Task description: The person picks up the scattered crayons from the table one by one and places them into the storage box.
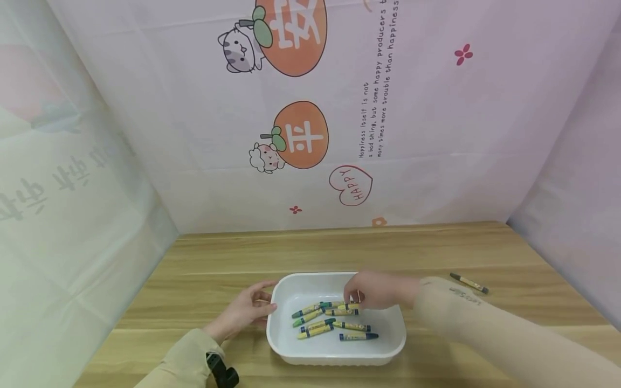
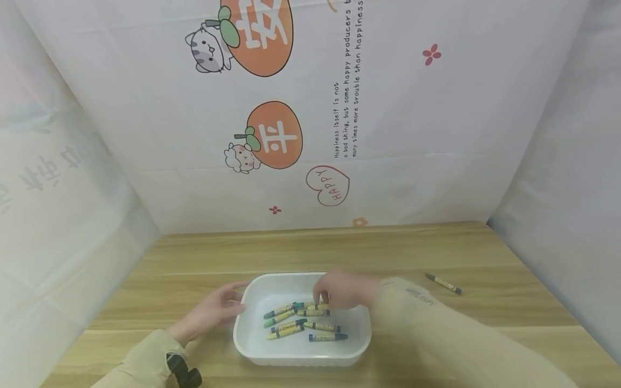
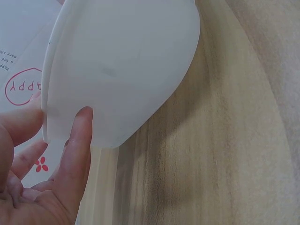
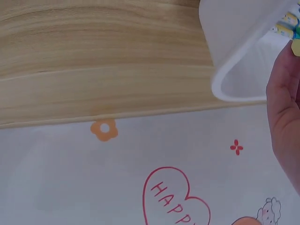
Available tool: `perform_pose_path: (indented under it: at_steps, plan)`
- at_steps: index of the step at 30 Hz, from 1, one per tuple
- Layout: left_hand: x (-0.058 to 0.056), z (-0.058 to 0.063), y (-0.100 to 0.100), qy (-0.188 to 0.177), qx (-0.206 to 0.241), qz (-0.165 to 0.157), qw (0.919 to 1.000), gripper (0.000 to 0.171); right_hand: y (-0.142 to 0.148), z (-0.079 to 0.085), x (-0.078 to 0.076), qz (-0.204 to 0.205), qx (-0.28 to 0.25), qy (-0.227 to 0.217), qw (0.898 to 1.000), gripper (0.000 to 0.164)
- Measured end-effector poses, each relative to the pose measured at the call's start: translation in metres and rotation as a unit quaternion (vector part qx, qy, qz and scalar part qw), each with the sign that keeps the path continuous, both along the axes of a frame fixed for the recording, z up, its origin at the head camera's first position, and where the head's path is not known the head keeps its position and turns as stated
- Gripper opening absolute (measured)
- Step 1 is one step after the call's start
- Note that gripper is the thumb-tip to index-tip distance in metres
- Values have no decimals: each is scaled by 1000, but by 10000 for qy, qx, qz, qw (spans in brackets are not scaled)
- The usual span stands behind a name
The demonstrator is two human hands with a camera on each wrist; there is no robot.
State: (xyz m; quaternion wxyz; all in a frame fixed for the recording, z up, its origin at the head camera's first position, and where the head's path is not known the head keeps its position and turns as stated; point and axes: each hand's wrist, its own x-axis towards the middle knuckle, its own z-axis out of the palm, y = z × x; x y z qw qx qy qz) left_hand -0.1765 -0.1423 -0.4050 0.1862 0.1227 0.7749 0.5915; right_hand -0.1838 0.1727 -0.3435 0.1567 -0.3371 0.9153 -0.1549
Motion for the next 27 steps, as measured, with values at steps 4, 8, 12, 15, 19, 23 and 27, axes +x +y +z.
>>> perform_pose_path:
  at_steps: [4,8,12,15,19,23,27]
  plan:
    - [0,0,0,0,37,-29,10000,62,-7,-3,1,-234,208,-114,9994,26]
    - [1,1,0,1,18,-20,10000,62,-14,-7,2,-407,444,-85,9982,24]
    - [1,1,0,21,-14,-25,10000,62,-16,-12,1,-469,546,16,9974,23]
    - [0,1,0,30,-33,-29,10000,62,-16,-14,0,-512,539,57,9972,22]
    - [-1,1,0,44,-70,-15,10000,61,-11,-12,-2,-561,409,1,9976,22]
    - [-1,2,0,40,-87,-8,10000,61,-5,-8,-4,-489,191,-144,9985,20]
    - [0,1,1,35,-101,22,9999,62,3,-1,-5,-404,-133,-262,9988,18]
